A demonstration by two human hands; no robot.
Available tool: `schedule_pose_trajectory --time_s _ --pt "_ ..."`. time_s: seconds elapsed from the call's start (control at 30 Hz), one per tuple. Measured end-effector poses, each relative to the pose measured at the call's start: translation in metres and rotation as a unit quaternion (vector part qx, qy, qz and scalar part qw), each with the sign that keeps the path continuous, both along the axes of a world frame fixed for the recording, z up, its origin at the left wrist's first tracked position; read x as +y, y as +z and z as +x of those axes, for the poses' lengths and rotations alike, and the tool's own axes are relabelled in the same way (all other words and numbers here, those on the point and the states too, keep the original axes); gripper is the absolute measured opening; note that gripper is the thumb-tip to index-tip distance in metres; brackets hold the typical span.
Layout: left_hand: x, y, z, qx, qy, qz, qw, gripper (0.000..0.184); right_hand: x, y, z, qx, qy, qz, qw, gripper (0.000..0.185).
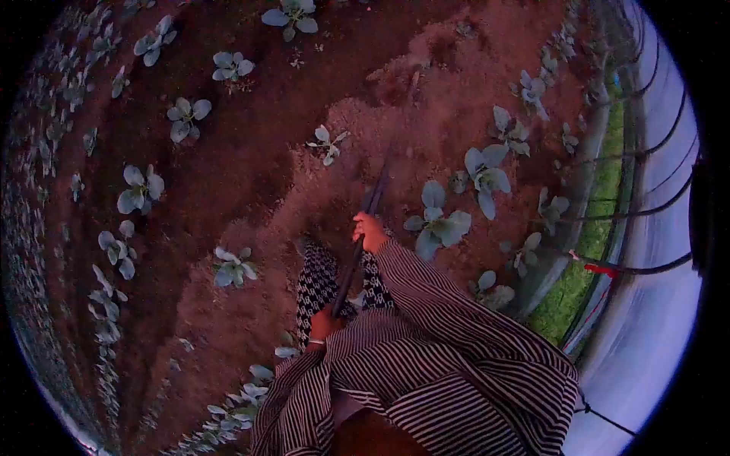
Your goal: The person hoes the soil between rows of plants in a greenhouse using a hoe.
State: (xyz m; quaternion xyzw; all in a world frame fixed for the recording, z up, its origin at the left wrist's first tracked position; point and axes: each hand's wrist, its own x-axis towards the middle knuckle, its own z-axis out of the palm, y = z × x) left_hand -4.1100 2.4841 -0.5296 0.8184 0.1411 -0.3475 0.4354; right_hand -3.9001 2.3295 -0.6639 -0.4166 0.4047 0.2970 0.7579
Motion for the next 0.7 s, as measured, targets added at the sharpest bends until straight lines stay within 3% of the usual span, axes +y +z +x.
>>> schedule_pose_trajectory --time_s 0.07,0.2,0.33,0.43,0.47,0.53,0.57,0.6,0.63,0.7 --pt "-0.003 -0.004 -0.009 -0.045 -0.001 -0.001 0.999 0.039 -0.002 0.036 0.000 -0.037 -0.006 -0.009 0.999 0.029" --pt "-0.025 0.010 0.025 -0.024 0.066 -0.045 0.997 0.036 -0.007 0.116 0.041 -0.017 -0.016 0.016 1.000 0.030" --pt "-0.032 -0.012 0.046 -0.132 0.063 -0.017 0.989 0.041 -0.013 0.094 0.074 -0.072 -0.012 -0.033 0.997 0.029" --pt "-0.031 0.000 0.085 -0.013 0.073 -0.005 0.997 0.036 -0.019 0.041 0.095 -0.070 -0.010 -0.013 0.997 0.027" --pt "-0.034 0.003 0.096 -0.033 0.045 0.032 0.998 0.034 -0.023 0.020 0.097 -0.078 0.000 -0.017 0.997 0.026" --pt "-0.036 0.016 0.103 0.034 0.055 0.033 0.997 0.036 -0.027 -0.016 0.086 -0.095 0.010 -0.019 0.995 0.024" --pt "-0.037 0.023 0.100 0.067 0.061 0.032 0.995 0.036 -0.026 -0.014 0.074 -0.105 0.011 -0.015 0.994 0.023" --pt "-0.036 0.032 0.085 -0.008 0.113 0.016 0.993 0.036 -0.024 -0.011 0.063 -0.084 0.024 -0.014 0.996 0.022" --pt "-0.033 0.031 0.067 -0.012 0.102 0.014 0.995 0.036 -0.022 -0.008 0.053 -0.063 0.037 -0.013 0.997 0.021" --pt "-0.028 0.030 0.009 -0.001 0.081 0.006 0.997 0.035 -0.005 0.060 0.015 0.059 0.083 -0.026 0.994 0.018"
